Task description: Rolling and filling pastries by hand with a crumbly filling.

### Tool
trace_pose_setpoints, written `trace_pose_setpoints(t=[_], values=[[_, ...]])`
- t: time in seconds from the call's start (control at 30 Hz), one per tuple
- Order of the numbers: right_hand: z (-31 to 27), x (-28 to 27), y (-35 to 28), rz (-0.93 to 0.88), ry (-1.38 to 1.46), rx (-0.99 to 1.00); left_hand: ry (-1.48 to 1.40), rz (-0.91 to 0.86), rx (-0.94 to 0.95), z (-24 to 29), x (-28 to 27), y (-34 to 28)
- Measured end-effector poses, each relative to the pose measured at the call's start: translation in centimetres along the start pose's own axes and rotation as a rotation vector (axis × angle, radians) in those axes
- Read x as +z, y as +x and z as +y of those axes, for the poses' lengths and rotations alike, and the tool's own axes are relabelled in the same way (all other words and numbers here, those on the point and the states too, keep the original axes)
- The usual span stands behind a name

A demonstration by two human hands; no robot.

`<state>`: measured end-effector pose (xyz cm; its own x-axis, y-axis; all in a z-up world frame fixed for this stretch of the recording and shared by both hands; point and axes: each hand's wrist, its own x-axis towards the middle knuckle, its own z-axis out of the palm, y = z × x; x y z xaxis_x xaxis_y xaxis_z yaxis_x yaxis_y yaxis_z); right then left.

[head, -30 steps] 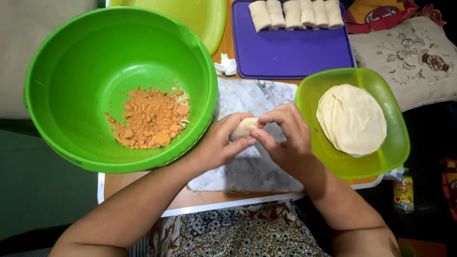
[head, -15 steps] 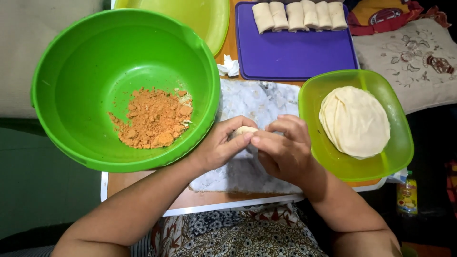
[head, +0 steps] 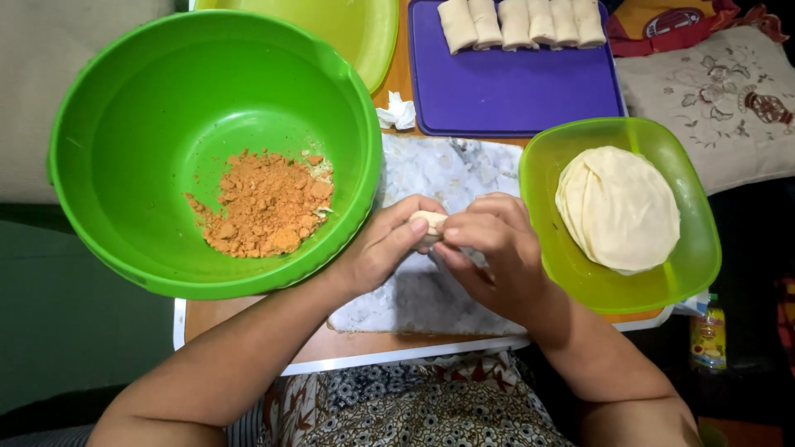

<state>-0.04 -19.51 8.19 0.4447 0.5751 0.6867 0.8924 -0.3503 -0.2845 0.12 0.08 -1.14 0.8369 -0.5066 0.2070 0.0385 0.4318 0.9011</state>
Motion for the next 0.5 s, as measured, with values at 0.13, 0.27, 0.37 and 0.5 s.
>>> trace_pose_setpoints(t=[0.13, 0.27, 0.37, 0.5], values=[[0.0, 0.2, 0.0, 0.004, -0.029, 0.006, 0.353, 0.008, 0.044, 2.1, 0.5, -0.2], [0.5, 0.6, -0.4, 0.023, -0.006, 0.113, 0.400, 0.014, 0.021, 2.2, 1.0, -0.1], [0.2, 0.5, -0.3, 0.020, 0.087, 0.200, 0.382, 0.037, 0.046, 1.6, 1.2, 0.0], [0.2, 0.7, -0.5, 0.008, 0.093, 0.217, 0.492, 0.062, 0.118, 1.4, 1.2, 0.0]])
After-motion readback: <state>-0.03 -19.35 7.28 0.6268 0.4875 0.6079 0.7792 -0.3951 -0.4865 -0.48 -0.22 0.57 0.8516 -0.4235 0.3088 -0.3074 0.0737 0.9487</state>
